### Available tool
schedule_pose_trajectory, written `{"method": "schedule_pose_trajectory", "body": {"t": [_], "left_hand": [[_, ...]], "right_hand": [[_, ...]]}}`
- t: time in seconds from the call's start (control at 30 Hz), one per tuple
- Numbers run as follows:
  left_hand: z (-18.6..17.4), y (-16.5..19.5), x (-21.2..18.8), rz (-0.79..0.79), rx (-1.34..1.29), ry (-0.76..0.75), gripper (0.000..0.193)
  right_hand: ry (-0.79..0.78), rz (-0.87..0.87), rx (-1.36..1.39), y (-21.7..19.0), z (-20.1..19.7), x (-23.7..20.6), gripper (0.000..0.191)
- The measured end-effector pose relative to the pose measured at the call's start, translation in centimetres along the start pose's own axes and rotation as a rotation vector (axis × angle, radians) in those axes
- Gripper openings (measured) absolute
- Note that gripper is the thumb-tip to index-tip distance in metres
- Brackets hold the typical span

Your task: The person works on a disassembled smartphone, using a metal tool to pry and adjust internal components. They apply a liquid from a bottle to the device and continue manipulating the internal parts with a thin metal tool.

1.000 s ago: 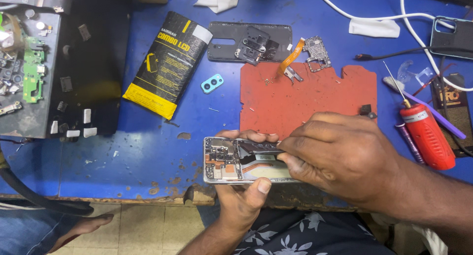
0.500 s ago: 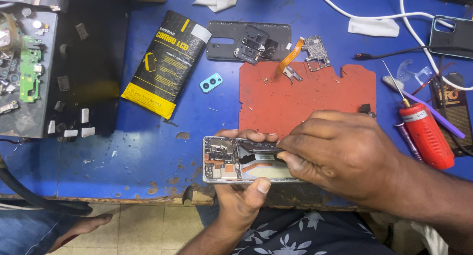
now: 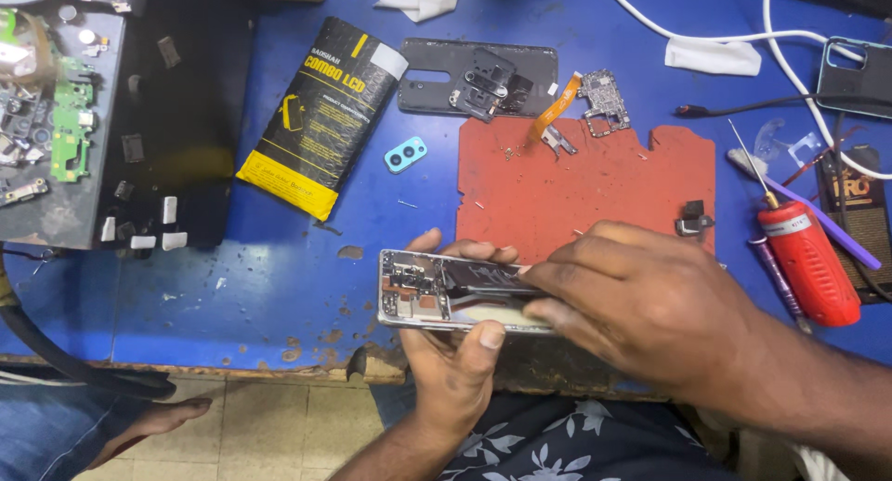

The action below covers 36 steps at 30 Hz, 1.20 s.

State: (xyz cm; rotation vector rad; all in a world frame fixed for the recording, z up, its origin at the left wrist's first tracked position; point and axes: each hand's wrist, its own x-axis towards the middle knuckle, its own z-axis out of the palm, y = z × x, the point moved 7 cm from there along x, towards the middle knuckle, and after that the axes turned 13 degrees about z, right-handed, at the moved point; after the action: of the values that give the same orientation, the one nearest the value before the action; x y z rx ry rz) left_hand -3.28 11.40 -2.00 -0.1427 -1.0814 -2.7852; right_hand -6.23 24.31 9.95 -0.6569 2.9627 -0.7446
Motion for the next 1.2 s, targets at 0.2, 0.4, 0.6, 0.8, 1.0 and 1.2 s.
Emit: {"method": "schedule_pose_trajectory", "body": {"t": [0.2, 0.4, 0.6, 0.8, 1.0, 1.2], "left_hand": [[0.4, 0.4, 0.1, -0.01, 0.146, -0.133, 0.092], [0.2, 0.5, -0.2, 0.04, 0.135, -0.124, 0.09], [-0.1, 0.4, -0.2, 0.006, 0.133, -0.112, 0.092], [-0.2, 0.3, 0.0, -0.006, 0.144, -0.109, 0.093], [-0.1, 0.5, 0.0, 0.015, 0.166, -0.119, 0.092], [-0.2, 0.5, 0.1, 0.011, 0.14, -0.121, 0.093]], "right_hand": [[0.01, -0.04, -0.016, -0.2, 1.0, -0.1, 0.025], [0.007, -0.017, -0.01, -0.3, 1.2, -0.1, 0.02], [-0.027, 0.013, 0.011, -0.4, 1.1, 0.3, 0.015], [-0.027, 0.022, 0.021, -0.2, 1.0, 0.6, 0.015], [-0.037, 0.035, 0.021, -0.2, 0.8, 0.6, 0.016], [-0.015, 0.017, 0.023, -0.1, 1.1, 0.6, 0.017]]}}
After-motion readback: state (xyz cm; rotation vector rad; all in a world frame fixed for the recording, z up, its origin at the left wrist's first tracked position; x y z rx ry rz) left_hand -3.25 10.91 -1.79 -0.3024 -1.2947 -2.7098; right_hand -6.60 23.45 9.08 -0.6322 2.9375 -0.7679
